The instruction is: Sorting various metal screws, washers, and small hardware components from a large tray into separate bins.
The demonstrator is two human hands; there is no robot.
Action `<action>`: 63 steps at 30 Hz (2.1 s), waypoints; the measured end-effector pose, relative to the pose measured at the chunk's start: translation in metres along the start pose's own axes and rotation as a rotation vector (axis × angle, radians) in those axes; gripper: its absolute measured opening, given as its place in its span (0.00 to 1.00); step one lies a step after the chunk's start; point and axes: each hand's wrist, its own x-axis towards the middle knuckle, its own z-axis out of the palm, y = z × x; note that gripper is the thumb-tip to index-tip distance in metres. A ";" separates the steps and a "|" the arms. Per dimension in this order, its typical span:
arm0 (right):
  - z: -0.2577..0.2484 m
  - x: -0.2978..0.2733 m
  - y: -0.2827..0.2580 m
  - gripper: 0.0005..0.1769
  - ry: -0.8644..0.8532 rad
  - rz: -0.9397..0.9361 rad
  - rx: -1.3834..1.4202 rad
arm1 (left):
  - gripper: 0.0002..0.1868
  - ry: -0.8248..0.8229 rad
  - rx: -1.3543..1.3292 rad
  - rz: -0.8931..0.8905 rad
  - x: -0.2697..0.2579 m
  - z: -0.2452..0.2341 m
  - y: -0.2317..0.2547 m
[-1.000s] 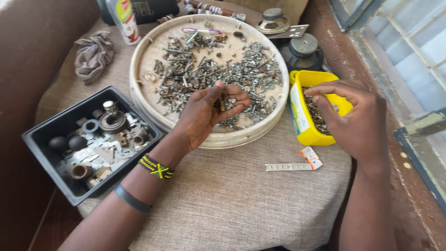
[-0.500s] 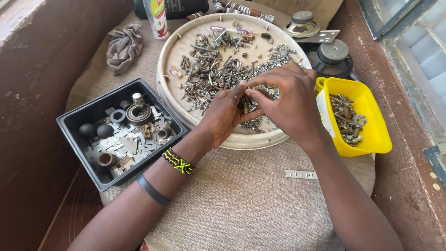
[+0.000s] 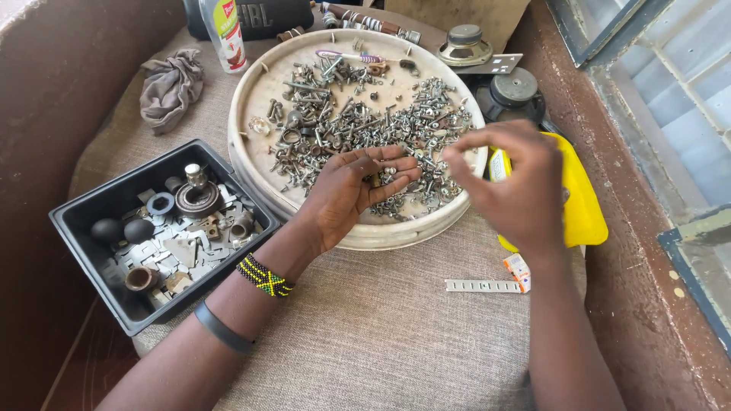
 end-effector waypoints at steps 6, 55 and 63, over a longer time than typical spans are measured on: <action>-0.056 -0.047 0.023 0.07 0.062 0.135 -0.196 | 0.19 0.024 -0.044 -0.139 0.011 -0.006 0.001; -0.011 -0.039 -0.018 0.08 -0.048 0.136 0.018 | 0.17 -0.013 -0.057 -0.114 0.018 -0.013 -0.005; -0.058 -0.075 0.019 0.06 0.127 0.323 -0.019 | 0.19 -0.034 -0.022 -0.110 0.015 -0.009 -0.002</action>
